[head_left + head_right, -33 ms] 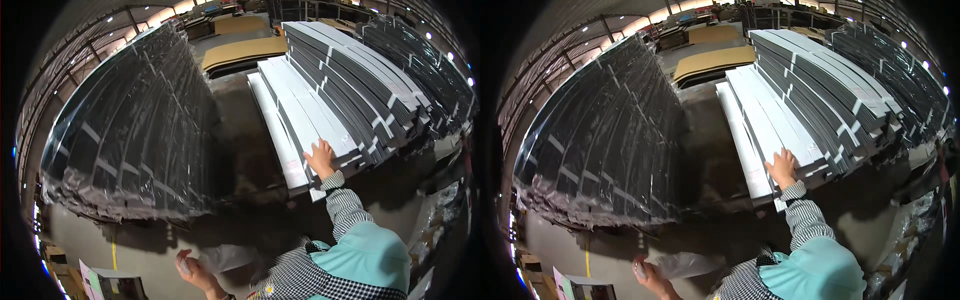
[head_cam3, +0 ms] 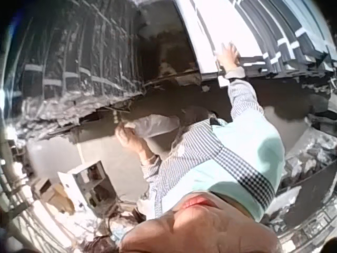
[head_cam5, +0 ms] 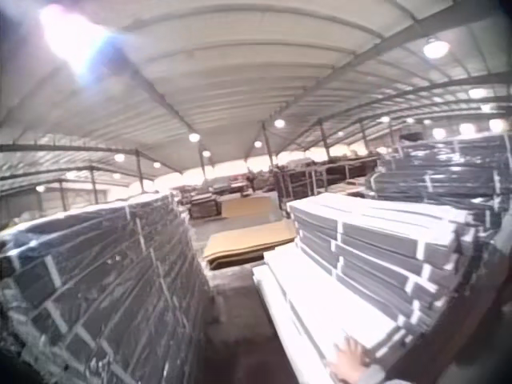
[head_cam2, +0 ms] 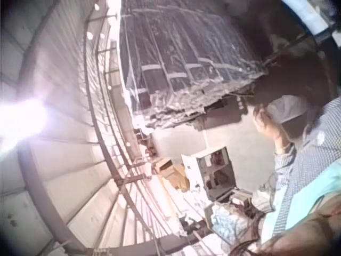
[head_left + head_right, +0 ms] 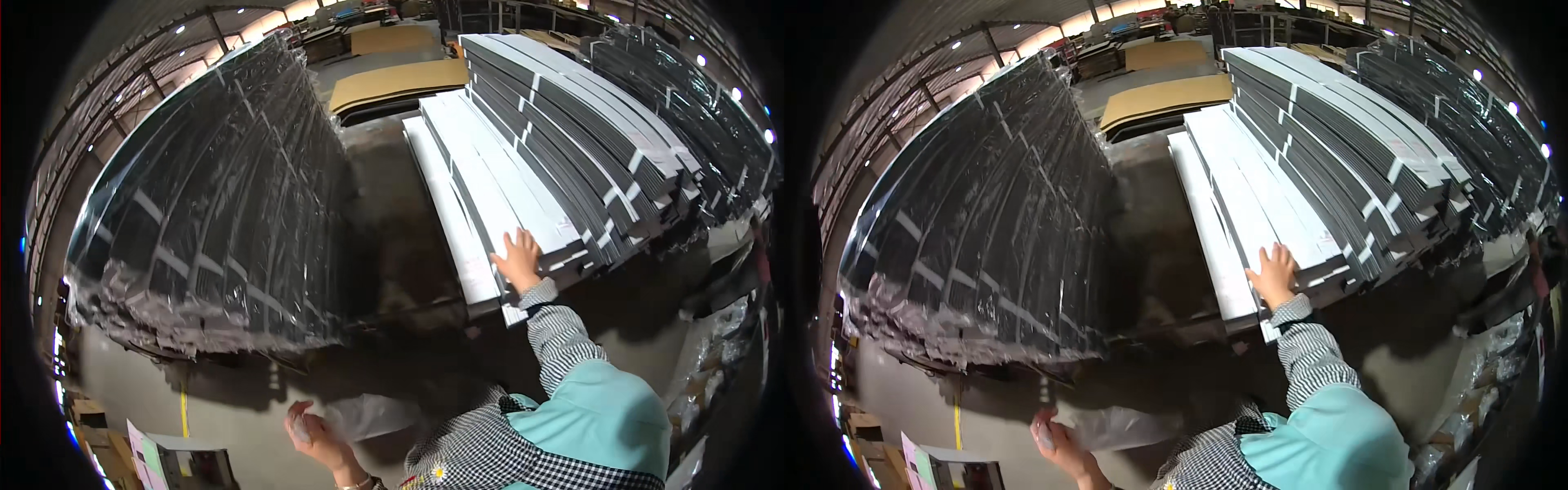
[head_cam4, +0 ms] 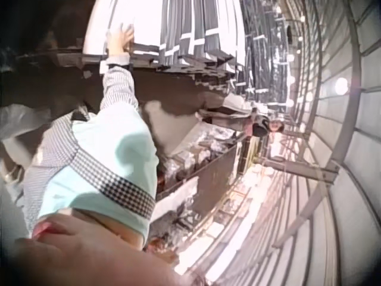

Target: Placing long white building components into individual plastic bags and stacking them.

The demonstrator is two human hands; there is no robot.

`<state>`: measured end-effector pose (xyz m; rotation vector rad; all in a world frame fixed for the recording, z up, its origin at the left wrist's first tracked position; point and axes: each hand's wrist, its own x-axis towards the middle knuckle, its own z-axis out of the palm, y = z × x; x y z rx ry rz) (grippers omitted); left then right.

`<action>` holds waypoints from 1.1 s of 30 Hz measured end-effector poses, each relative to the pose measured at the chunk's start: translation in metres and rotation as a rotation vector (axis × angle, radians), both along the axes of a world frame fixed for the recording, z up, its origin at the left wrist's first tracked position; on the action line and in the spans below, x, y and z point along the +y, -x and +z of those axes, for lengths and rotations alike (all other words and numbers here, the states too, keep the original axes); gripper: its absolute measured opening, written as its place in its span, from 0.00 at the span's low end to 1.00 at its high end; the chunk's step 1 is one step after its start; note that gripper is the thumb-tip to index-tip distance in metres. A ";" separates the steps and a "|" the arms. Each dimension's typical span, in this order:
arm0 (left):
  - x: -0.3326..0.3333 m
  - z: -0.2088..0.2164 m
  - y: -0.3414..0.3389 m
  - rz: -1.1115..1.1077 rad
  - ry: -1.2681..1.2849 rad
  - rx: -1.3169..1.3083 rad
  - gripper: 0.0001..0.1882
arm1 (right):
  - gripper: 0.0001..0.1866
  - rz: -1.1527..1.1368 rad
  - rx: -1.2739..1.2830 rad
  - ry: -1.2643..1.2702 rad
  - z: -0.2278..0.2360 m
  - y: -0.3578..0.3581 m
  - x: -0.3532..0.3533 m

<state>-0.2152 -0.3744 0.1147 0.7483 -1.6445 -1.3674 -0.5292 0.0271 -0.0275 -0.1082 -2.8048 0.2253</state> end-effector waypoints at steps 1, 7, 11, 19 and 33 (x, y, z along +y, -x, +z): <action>0.015 0.007 -0.002 -0.068 -0.057 0.019 0.06 | 0.41 0.060 0.009 -0.023 -0.010 -0.010 0.005; 0.086 0.004 -0.016 -0.474 -0.186 0.230 0.12 | 0.43 -0.091 -0.245 0.247 0.030 -0.062 0.000; 0.127 0.030 -0.004 -0.654 -0.381 0.249 0.15 | 0.32 0.049 -0.100 0.161 0.062 -0.168 0.019; 0.184 0.036 0.006 -0.731 -0.454 0.294 0.12 | 0.29 0.917 0.045 0.947 0.169 -0.307 -0.032; 0.245 0.014 -0.063 -1.127 -0.272 0.349 0.20 | 0.08 0.662 0.376 0.979 0.187 -0.353 0.035</action>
